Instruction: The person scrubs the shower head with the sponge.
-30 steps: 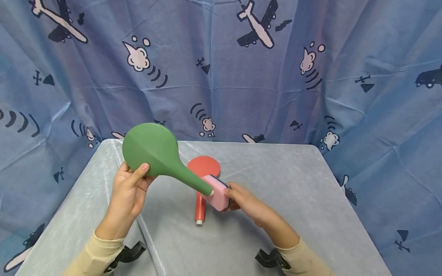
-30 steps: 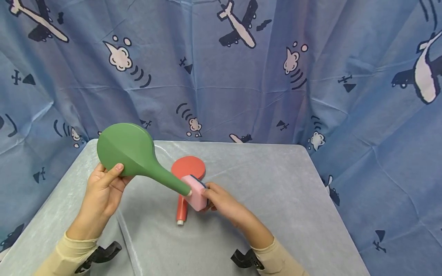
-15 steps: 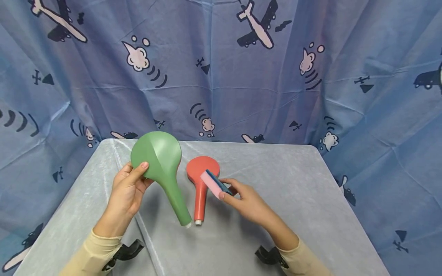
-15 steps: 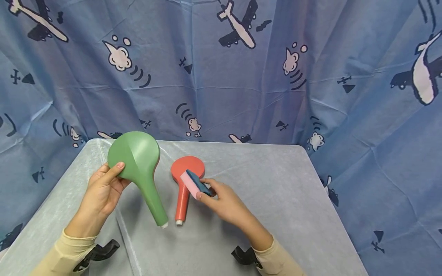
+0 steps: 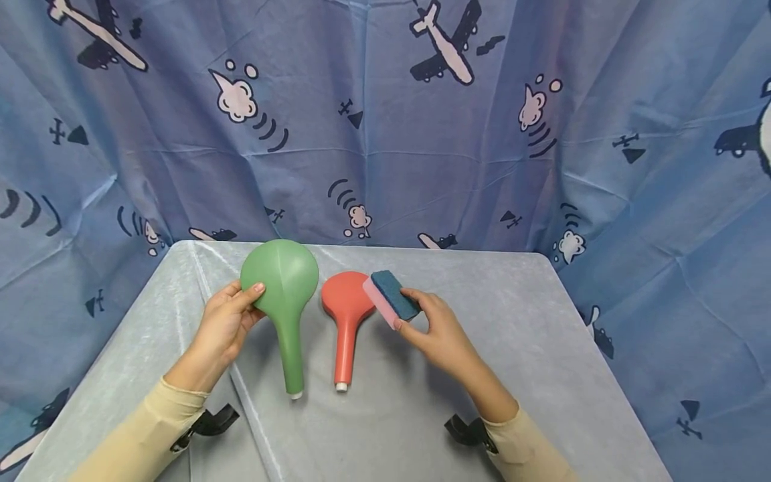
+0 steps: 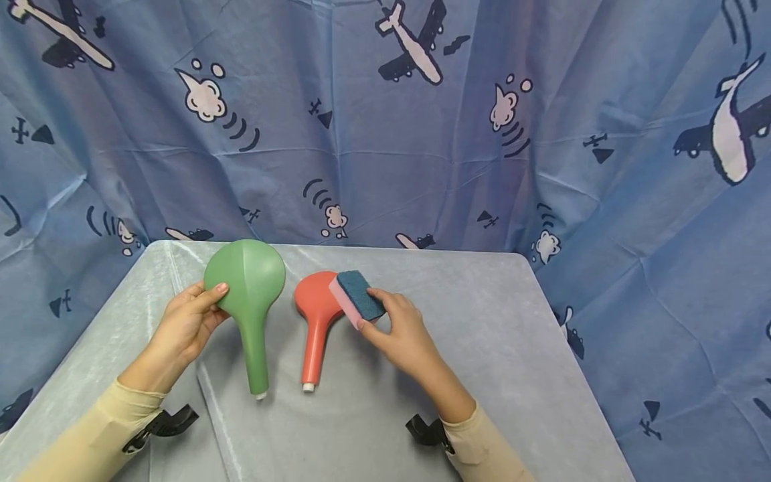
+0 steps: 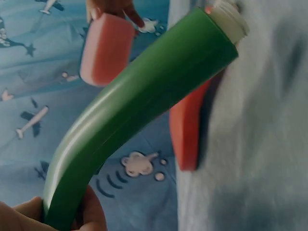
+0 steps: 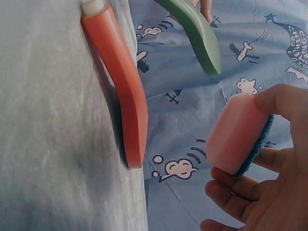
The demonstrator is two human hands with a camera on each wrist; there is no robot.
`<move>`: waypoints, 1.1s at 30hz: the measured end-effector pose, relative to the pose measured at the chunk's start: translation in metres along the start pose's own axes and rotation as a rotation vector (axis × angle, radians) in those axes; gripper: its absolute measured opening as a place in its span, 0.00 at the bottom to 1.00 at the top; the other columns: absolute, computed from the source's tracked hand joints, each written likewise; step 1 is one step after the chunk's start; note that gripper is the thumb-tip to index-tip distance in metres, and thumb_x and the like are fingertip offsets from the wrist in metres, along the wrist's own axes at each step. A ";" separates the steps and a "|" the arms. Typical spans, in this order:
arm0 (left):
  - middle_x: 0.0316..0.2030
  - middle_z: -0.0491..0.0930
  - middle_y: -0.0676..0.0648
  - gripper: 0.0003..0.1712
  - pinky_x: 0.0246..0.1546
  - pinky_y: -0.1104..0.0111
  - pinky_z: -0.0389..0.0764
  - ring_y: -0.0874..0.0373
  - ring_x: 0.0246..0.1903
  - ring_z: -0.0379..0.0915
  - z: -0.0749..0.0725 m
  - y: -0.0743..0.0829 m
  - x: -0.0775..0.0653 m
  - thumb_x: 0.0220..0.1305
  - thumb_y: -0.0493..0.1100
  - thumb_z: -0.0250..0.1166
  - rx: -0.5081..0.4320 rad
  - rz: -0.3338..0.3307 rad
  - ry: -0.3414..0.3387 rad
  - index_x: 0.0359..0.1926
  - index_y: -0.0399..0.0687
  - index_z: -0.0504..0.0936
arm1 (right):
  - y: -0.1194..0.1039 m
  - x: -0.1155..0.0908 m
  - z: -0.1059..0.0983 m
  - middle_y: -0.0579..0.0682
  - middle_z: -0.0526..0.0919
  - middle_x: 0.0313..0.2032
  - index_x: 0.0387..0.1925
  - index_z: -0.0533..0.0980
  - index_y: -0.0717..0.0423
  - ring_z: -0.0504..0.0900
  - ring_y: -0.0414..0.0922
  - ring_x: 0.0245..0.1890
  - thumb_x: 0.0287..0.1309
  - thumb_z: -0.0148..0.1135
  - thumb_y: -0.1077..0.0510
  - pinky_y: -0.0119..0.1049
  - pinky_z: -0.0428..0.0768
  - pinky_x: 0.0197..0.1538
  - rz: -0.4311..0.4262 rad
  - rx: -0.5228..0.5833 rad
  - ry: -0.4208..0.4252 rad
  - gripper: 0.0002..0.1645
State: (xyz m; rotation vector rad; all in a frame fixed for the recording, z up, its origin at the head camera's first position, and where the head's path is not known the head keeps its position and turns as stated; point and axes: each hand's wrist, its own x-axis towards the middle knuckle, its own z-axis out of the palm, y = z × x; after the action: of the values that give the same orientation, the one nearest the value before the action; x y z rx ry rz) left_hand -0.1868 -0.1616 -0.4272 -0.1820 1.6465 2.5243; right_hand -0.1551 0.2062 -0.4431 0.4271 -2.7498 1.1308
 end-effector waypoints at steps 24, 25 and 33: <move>0.31 0.86 0.53 0.05 0.41 0.69 0.87 0.64 0.35 0.84 -0.069 -0.019 0.070 0.77 0.36 0.56 0.186 -0.130 -0.125 0.48 0.38 0.72 | 0.011 0.002 -0.004 0.52 0.76 0.64 0.69 0.72 0.44 0.74 0.52 0.64 0.60 0.72 0.41 0.56 0.75 0.64 0.074 0.016 0.052 0.38; 0.31 0.85 0.53 0.05 0.41 0.69 0.87 0.64 0.35 0.84 -0.070 -0.020 0.073 0.77 0.36 0.56 0.193 -0.141 -0.127 0.47 0.37 0.72 | 0.012 0.002 -0.004 0.52 0.76 0.64 0.69 0.72 0.44 0.74 0.52 0.64 0.60 0.72 0.41 0.56 0.75 0.64 0.075 0.016 0.053 0.38; 0.30 0.85 0.52 0.04 0.39 0.69 0.87 0.63 0.33 0.83 -0.075 -0.028 0.086 0.78 0.37 0.55 0.212 -0.212 -0.141 0.44 0.39 0.74 | 0.013 0.002 -0.005 0.51 0.76 0.64 0.69 0.72 0.43 0.73 0.51 0.64 0.60 0.72 0.41 0.55 0.74 0.64 0.069 0.020 0.056 0.38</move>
State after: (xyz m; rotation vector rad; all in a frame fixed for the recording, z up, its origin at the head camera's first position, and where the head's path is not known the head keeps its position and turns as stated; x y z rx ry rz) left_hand -0.2640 -0.2155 -0.4970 -0.1452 1.7235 2.1426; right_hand -0.1612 0.2185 -0.4477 0.3001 -2.7267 1.1684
